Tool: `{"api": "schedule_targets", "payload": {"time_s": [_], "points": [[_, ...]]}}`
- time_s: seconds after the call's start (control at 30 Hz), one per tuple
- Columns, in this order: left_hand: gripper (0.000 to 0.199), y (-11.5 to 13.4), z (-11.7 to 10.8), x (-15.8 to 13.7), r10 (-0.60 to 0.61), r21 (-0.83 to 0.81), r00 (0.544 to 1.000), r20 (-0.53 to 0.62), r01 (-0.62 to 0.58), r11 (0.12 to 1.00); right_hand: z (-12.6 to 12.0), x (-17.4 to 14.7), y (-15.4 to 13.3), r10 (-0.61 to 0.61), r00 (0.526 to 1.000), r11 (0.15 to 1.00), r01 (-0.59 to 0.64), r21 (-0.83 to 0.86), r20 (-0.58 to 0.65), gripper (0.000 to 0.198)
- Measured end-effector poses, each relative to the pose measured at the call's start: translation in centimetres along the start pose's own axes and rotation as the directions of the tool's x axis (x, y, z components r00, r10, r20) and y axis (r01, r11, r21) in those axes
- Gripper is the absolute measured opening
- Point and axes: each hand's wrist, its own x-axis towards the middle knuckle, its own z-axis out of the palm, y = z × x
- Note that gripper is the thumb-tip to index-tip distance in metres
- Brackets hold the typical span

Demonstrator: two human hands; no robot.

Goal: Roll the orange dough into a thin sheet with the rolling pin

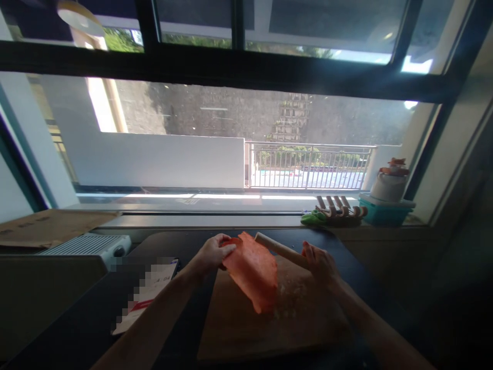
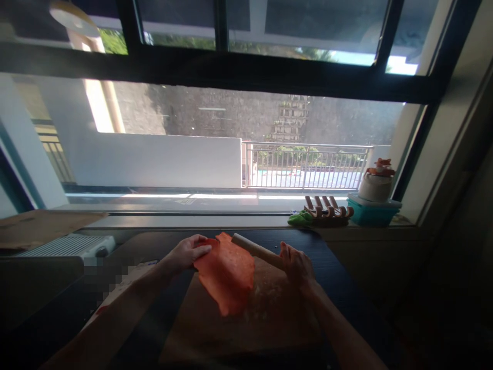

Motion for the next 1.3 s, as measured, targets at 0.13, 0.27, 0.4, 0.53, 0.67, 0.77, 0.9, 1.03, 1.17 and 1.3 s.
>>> {"api": "schedule_targets", "payload": {"time_s": [0.13, 0.27, 0.4, 0.53, 0.67, 0.77, 0.9, 1.03, 1.17, 1.3], "points": [[0.068, -1.9, 0.9, -3.4, -0.063, -0.09, 0.997, -0.048, 0.059, 0.994, 0.0, -0.5, -0.1, -0.098, 0.995, 0.993, 0.1, -0.055, 0.026, 0.044], [0.074, -3.6, 0.5, -6.6, -0.035, -0.166, 0.997, -0.071, 0.023, 0.986, -0.1, -1.1, -1.3, -0.235, 0.965, 0.953, 0.253, -0.166, 0.118, 0.039], [0.046, -4.6, 0.3, -8.1, 0.087, -0.076, 0.989, -0.119, -0.096, 0.992, 0.3, -2.0, -5.9, -0.267, 0.963, 0.948, 0.268, -0.17, 0.033, 0.033], [0.038, -6.0, 1.5, -8.4, 0.265, 0.062, 0.938, -0.225, -0.257, 0.964, 2.6, -1.6, -11.4, -0.304, 0.948, 0.947, 0.311, -0.076, 0.099, 0.031], [0.038, -7.2, 2.6, -8.4, 0.409, 0.106, 0.884, -0.227, -0.394, 0.913, 5.3, 1.8, -13.5, -0.182, 0.983, 0.971, 0.183, -0.155, 0.022, 0.033], [0.047, -7.9, 2.7, -8.4, 0.44, 0.088, 0.873, -0.212, -0.431, 0.898, 5.6, 3.7, -13.5, -0.198, 0.979, 0.966, 0.185, -0.18, -0.053, 0.031], [0.06, -8.8, 2.8, -8.3, 0.449, 0.046, 0.87, -0.204, -0.45, 0.892, 4.2, 1.4, -13.0, -0.265, 0.942, 0.964, 0.263, -0.039, -0.206, 0.033], [0.063, -9.2, 3.2, -8.1, 0.463, 0.112, 0.862, -0.207, -0.449, 0.887, 3.4, -2.9, -12.3, -0.334, 0.937, 0.943, 0.333, -0.025, -0.101, 0.036], [0.067, -8.9, 3.4, -8.0, 0.495, 0.234, 0.845, -0.203, -0.448, 0.863, 4.6, -1.4, -12.7, -0.188, 0.961, 0.967, 0.217, -0.131, 0.205, 0.041], [0.061, -8.6, 3.2, -8.1, 0.518, 0.336, 0.829, -0.21, -0.436, 0.835, 5.6, 2.9, -13.9, -0.044, 0.965, 0.985, 0.085, -0.148, 0.257, 0.045]]}}
